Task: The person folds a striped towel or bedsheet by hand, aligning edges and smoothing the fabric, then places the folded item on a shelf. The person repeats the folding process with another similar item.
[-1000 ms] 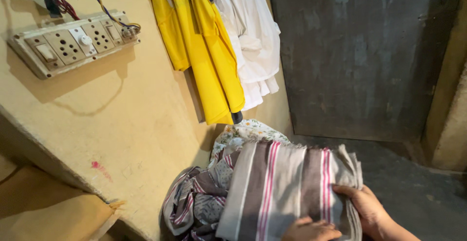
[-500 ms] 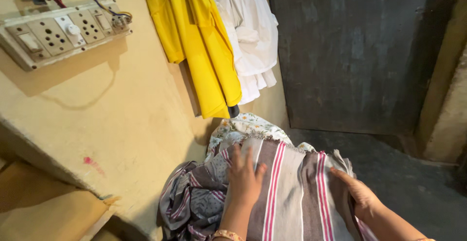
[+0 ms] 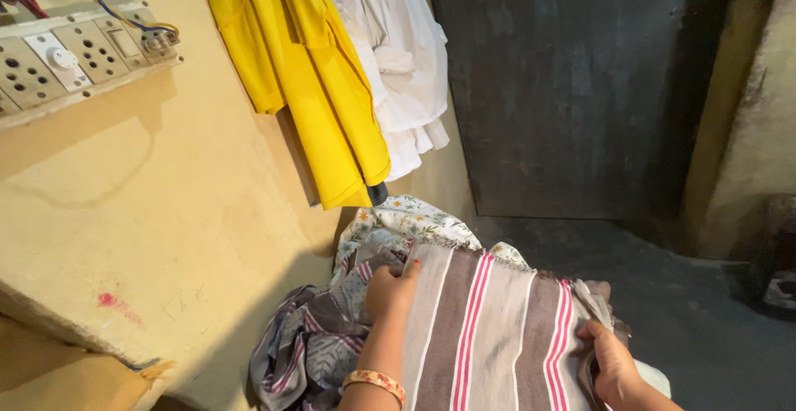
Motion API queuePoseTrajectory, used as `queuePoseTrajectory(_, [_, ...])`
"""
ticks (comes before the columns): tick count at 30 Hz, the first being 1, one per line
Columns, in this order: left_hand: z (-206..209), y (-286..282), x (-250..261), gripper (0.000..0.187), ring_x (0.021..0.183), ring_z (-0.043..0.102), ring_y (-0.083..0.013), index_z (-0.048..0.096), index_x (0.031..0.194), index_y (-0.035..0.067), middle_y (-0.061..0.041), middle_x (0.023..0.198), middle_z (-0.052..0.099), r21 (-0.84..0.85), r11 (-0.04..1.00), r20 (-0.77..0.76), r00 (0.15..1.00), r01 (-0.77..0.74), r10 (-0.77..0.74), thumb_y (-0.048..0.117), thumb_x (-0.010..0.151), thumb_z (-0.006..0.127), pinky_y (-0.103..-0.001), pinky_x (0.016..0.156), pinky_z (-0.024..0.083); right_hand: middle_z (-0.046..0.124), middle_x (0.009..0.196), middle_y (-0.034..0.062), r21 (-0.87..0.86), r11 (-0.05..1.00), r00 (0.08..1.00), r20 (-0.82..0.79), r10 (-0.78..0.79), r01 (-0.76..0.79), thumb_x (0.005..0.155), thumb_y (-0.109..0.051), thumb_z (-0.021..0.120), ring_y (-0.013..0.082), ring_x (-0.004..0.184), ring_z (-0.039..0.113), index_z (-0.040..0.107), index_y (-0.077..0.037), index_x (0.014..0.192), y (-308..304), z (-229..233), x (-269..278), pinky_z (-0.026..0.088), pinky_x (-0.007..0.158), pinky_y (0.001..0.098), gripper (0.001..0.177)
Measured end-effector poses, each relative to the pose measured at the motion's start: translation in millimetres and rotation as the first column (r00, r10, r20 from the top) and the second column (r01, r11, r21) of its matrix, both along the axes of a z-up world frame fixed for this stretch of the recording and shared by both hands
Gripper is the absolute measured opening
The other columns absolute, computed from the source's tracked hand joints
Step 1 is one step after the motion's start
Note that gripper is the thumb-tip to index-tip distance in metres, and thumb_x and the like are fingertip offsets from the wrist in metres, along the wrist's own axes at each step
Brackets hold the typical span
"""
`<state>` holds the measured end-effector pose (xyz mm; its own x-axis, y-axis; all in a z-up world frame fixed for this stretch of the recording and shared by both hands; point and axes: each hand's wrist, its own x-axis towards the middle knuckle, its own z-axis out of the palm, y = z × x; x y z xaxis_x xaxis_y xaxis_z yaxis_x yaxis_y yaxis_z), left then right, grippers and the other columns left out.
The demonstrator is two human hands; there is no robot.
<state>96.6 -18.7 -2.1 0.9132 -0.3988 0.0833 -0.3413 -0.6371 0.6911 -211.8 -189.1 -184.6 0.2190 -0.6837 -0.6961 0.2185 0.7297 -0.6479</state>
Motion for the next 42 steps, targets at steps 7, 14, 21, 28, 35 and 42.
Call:
queuePoseTrajectory(7, [27.9, -5.5, -7.6, 0.048, 0.088, 0.075, -0.0344, 0.077, 0.093, 0.004, -0.019, 0.091, 0.077, -0.057, 0.982, -0.023, 0.983, 0.179, -0.181, 0.048, 0.075, 0.084, -0.043, 0.082, 0.055, 0.071, 0.097, 0.0209, -0.012, 0.999, 0.998, -0.036, 0.051, -0.052, 0.085, -0.01, 0.066, 0.0324, 0.085, 0.065, 0.066, 0.005, 0.103, 1.1, 31.4, 1.5, 0.053, 0.086, 0.0427, 0.024])
queuePoseTrajectory(14, [151.5, 15.9, 48.3, 0.038, 0.071, 0.073, -0.0301, 0.077, 0.092, 0.002, -0.016, 0.08, 0.076, -0.203, 0.956, 0.247, 0.956, 0.212, -0.16, 0.035, 0.075, 0.086, -0.044, 0.068, 0.053, 0.072, 0.099, 0.0104, -0.218, 0.952, 0.914, 0.302, 0.273, -0.212, 0.08, -0.005, 0.067, 0.0241, 0.084, 0.07, 0.066, -0.009, 0.112, 42.5, 153.6, 32.5, 0.059, 0.082, 0.0432, 0.032])
queuePoseTrajectory(21, [163.5, 61.6, 64.2, 0.035, 0.107, 0.067, -0.0323, 0.073, 0.113, 0.012, -0.012, 0.114, 0.071, 0.129, 0.99, 0.624, 0.781, -0.054, -0.038, 0.033, 0.085, 0.078, -0.05, 0.087, 0.052, 0.071, 0.106, 0.0067, -0.304, 0.874, 0.857, 0.241, 0.455, -0.379, 0.087, -0.019, 0.072, 0.0191, 0.092, 0.067, 0.063, -0.012, 0.124, 83.8, 175.4, 76.9, 0.056, 0.084, 0.0386, 0.038])
queuePoseTrajectory(28, [29.5, 31.8, -25.5, 0.082, 0.157, 0.0, -0.0337, 0.027, 0.159, 0.025, -0.009, 0.169, 0.007, 0.455, 0.86, 0.297, 0.87, 0.233, -0.393, 0.065, 0.091, 0.052, -0.077, 0.112, -0.002, 0.072, 0.106, 0.0089, -0.299, 0.838, 0.887, -0.087, 0.453, -0.457, 0.09, -0.032, 0.069, 0.0214, 0.091, 0.066, 0.068, -0.01, 0.119, 69.2, 150.1, 77.3, 0.05, 0.078, 0.0359, 0.037])
queuePoseTrajectory(35, [6.4, 34.7, -39.2, 0.08, 0.156, -0.001, -0.0349, 0.021, 0.161, 0.025, -0.011, 0.17, 0.006, 0.48, 0.854, 0.355, 0.845, 0.203, -0.4, 0.068, 0.095, 0.039, -0.075, 0.113, -0.005, 0.075, 0.106, 0.0098, -0.564, 0.724, 0.917, -0.217, 0.333, -0.397, 0.092, -0.036, 0.067, 0.0183, 0.099, 0.066, 0.071, -0.004, 0.116, 76.2, 110.3, 59.1, 0.049, 0.087, 0.0308, 0.039])
queuePoseTrajectory(42, [-27.8, 15.0, -83.8, 0.074, 0.153, 0.008, -0.0354, 0.033, 0.154, 0.012, -0.019, 0.163, 0.02, 0.131, 0.956, 0.888, 0.397, 0.262, -0.231, 0.062, 0.099, 0.04, -0.074, 0.112, -0.004, 0.064, 0.12, 0.0188, -0.734, 0.499, 0.811, -0.576, -0.1, -0.46, 0.088, -0.041, 0.072, 0.0258, 0.105, 0.061, 0.059, -0.001, 0.137, 58.5, 72.3, 47.0, 0.049, 0.091, 0.0361, 0.065])
